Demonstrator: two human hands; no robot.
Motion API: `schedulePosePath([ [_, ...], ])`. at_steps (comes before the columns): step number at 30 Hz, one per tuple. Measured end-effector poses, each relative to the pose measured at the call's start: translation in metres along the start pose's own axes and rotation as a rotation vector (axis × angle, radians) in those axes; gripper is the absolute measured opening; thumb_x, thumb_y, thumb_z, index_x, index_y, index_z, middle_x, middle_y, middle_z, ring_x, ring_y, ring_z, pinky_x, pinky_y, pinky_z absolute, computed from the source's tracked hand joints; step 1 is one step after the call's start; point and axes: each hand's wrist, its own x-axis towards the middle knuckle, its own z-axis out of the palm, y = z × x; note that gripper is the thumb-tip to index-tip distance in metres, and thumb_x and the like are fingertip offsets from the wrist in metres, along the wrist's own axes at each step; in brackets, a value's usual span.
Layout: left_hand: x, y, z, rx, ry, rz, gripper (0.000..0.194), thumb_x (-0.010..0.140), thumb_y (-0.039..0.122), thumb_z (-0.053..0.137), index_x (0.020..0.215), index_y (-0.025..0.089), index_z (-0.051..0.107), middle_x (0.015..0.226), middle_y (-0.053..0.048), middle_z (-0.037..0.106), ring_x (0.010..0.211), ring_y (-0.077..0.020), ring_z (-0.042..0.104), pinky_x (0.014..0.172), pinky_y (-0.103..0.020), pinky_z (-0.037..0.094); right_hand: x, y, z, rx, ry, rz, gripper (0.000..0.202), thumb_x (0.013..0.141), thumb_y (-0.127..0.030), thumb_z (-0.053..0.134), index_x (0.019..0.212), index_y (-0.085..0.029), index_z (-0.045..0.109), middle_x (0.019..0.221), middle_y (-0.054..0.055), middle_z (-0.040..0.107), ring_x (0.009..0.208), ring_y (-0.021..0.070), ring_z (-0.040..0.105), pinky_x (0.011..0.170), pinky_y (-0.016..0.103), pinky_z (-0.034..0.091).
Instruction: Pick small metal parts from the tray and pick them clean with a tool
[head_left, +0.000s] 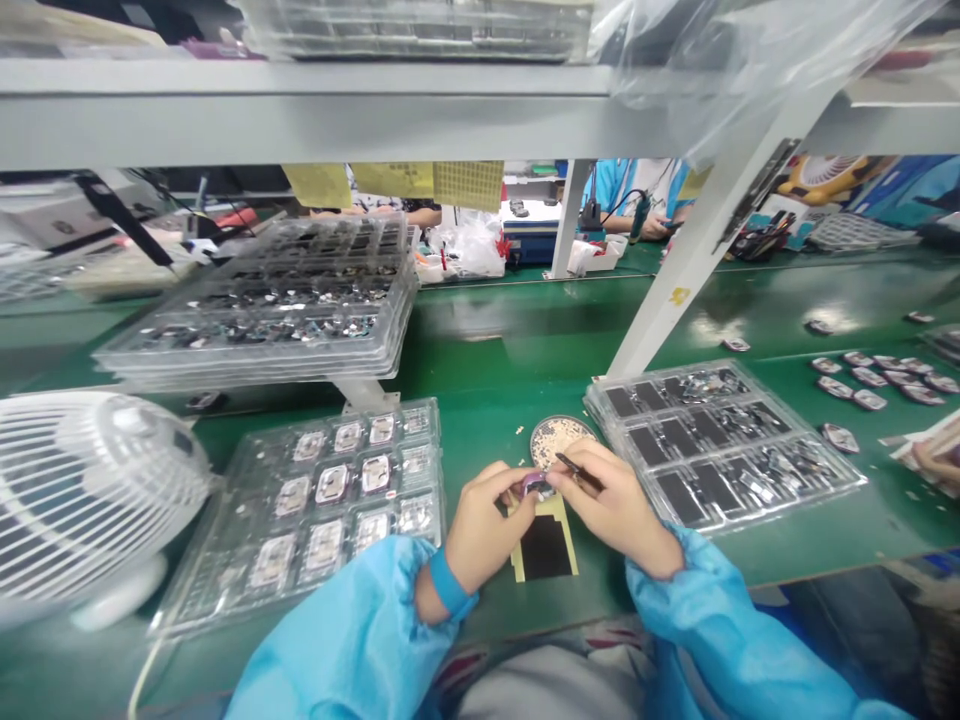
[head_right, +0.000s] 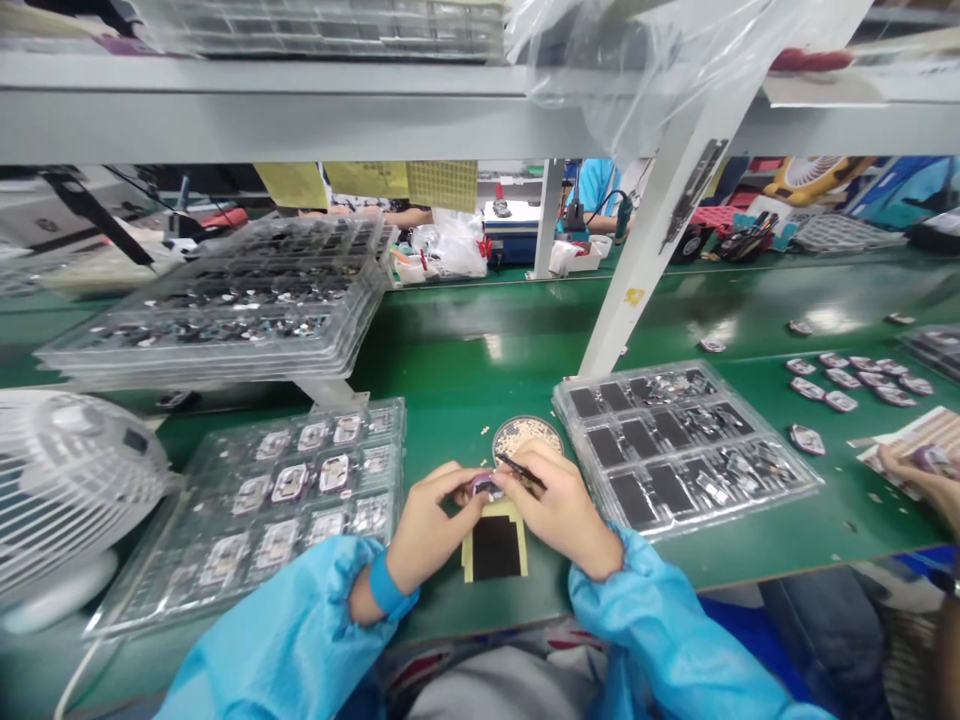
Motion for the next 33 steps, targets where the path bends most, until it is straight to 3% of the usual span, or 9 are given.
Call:
schedulePosePath([
  [3, 0.000, -0.001, 0.000, 0.001, 0.012, -0.003, 0.029, 0.083, 0.011, 0.062, 0.106, 0.023, 0.075, 0.076, 0.001, 0.058, 0.067, -0.0124, 0.055, 0.065, -0.023, 0.045, -0.001, 0.000, -0.001, -0.021, -0.057, -0.075, 0.003, 0.092, -0.022, 0.068, 0.094, -0.021, 0.069, 0.085, 0.004, 0.062, 0.078, 0.0199, 0.062, 0.068, 0.032, 0.050],
  [9, -0.001, 0.000, 0.000, 0.009, 0.005, -0.020, 0.027, 0.083, 0.011, 0.062, 0.105, 0.022, 0.075, 0.076, 0.001, 0.058, 0.067, -0.0123, 0.054, 0.064, -0.023, 0.045, -0.010, 0.009, 0.007, -0.042, -0.014, -0.137, 0.012, 0.091, -0.017, 0.068, 0.102, -0.023, 0.069, 0.086, 0.004, 0.061, 0.079, 0.0191, 0.062, 0.069, 0.032, 0.050],
  [19, -0.001, -0.001, -0.002, 0.114, -0.061, -0.013, 0.025, 0.088, 0.016, 0.057, 0.106, 0.024, 0.073, 0.077, 0.001, 0.057, 0.066, -0.0127, 0.055, 0.062, -0.023, 0.045, -0.009, 0.009, 0.008, -0.059, -0.141, -0.066, 0.009, 0.098, -0.022, 0.059, 0.103, -0.023, 0.066, 0.091, 0.005, 0.062, 0.084, 0.0201, 0.063, 0.074, 0.032, 0.052],
  [22, 0.003, 0.004, -0.013, 0.253, -0.105, -0.012, 0.030, 0.089, 0.018, 0.057, 0.117, 0.024, 0.067, 0.084, 0.000, 0.065, 0.073, -0.0151, 0.062, 0.070, -0.026, 0.048, -0.009, 0.016, 0.005, -0.098, -0.034, 0.012, 0.008, 0.098, -0.027, 0.058, 0.097, -0.022, 0.064, 0.092, 0.006, 0.064, 0.087, 0.0218, 0.063, 0.076, 0.034, 0.052],
  [24, 0.017, 0.007, -0.026, 0.429, -0.135, -0.010, 0.031, 0.089, 0.020, 0.057, 0.120, 0.025, 0.063, 0.089, -0.001, 0.069, 0.078, -0.0184, 0.065, 0.074, -0.028, 0.049, -0.010, 0.023, 0.004, -0.224, 0.074, 0.094, 0.012, 0.100, -0.029, 0.054, 0.099, -0.022, 0.064, 0.097, 0.008, 0.065, 0.091, 0.0242, 0.064, 0.080, 0.037, 0.052],
  [27, 0.062, 0.002, -0.048, 0.654, -0.128, -0.042, 0.023, 0.090, 0.023, 0.057, 0.110, 0.025, 0.067, 0.094, -0.005, 0.073, 0.086, -0.0239, 0.068, 0.076, -0.032, 0.049, -0.010, 0.031, 0.004, -0.380, 0.104, 0.143, 0.017, 0.100, -0.030, 0.051, 0.102, -0.021, 0.065, 0.102, 0.009, 0.065, 0.095, 0.0268, 0.064, 0.084, 0.040, 0.050],
  [31, 0.135, -0.019, -0.071, 0.709, -0.042, -0.130, 0.029, 0.093, 0.023, 0.053, 0.118, 0.019, 0.068, 0.107, -0.012, 0.074, 0.098, -0.0271, 0.068, 0.086, -0.035, 0.050, -0.013, 0.027, 0.005, -0.291, 0.148, 0.087, 0.015, 0.099, -0.030, 0.056, 0.095, -0.021, 0.067, 0.093, 0.007, 0.064, 0.087, 0.0234, 0.063, 0.079, 0.036, 0.050],
  [33, 0.155, -0.029, -0.081, 0.715, -0.029, -0.152, 0.034, 0.094, 0.025, 0.054, 0.125, 0.018, 0.066, 0.116, -0.013, 0.072, 0.107, -0.0265, 0.066, 0.091, -0.034, 0.049, -0.018, 0.020, 0.004, -0.209, 0.175, 0.066, 0.015, 0.099, -0.029, 0.056, 0.093, -0.021, 0.067, 0.091, 0.006, 0.064, 0.085, 0.0219, 0.063, 0.079, 0.035, 0.050],
])
